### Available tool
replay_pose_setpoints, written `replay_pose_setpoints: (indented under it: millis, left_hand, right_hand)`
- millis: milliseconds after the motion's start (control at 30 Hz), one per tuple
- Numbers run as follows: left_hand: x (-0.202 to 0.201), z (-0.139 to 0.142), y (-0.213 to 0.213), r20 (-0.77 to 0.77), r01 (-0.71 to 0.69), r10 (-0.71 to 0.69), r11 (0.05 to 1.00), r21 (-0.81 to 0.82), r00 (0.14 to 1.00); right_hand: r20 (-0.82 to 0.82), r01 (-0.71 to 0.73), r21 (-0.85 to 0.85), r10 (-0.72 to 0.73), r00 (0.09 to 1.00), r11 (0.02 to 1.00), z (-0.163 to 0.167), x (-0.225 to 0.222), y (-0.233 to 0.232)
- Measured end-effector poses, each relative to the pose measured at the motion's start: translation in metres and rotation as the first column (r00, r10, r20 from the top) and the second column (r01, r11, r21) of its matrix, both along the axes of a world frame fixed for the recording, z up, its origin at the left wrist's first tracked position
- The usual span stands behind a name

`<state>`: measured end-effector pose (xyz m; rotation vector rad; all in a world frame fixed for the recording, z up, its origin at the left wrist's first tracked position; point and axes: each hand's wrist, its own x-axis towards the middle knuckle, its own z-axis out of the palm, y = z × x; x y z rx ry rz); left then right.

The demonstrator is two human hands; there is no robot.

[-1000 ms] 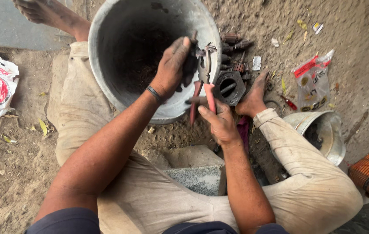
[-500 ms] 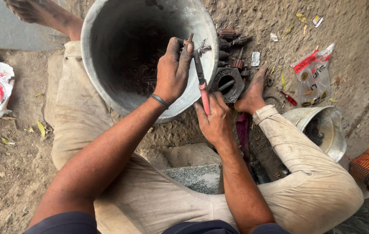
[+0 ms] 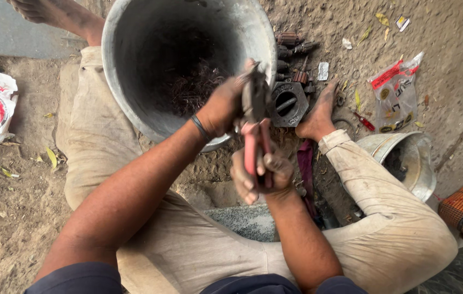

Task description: The person sits on the ground and uses pliers to strip copper wire from small cylindrical metal components. They repeatedly pull the wire off each component and place the stripped pieces into a nearby metal bucket.

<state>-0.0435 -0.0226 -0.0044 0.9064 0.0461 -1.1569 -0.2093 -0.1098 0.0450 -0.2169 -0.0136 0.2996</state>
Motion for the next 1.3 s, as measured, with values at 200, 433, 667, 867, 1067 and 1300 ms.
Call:
replay_pose_setpoints:
  millis: [200,433,667,867,1067,1300]
  left_hand:
    - [0.024,-0.008,0.009,-0.056,-0.214,0.208,0.964,-0.155,0.977]
    - [0.032,-0.012,0.007,0.073,-0.291,0.296,0.954,-0.071,0.952]
    - [0.056,-0.028,0.019,0.502,-0.436,0.434,0.892,-0.121,0.749]
    - [0.051,-0.03,0.013,0.709,-0.315,0.318,0.939,-0.141,0.629]
    - [0.038,-0.02,0.013,0.828,-0.233,0.062,0.969,0.085,0.558]
    - [0.034,-0.01,0.013,0.906,-0.298,-0.177,0.905,0.304,0.385]
  right_hand:
    - [-0.173,0.114,-0.419,-0.202,0.964,0.901,-0.007,0.002,-0.029]
    - [-0.33,-0.187,-0.777,-0.136,0.934,0.602,-0.025,-0.004,-0.024]
    - [-0.433,-0.432,-0.901,-0.037,0.901,0.026,-0.008,0.003,-0.033]
    - [-0.204,-0.253,-0.928,-0.194,0.959,-0.273,0.006,0.008,-0.039]
    - [0.067,-0.017,-0.798,-0.116,0.991,-0.603,0.002,0.006,-0.04]
    - [-0.019,-0.088,-0.68,-0.102,0.995,-0.728,0.002,0.009,-0.031]
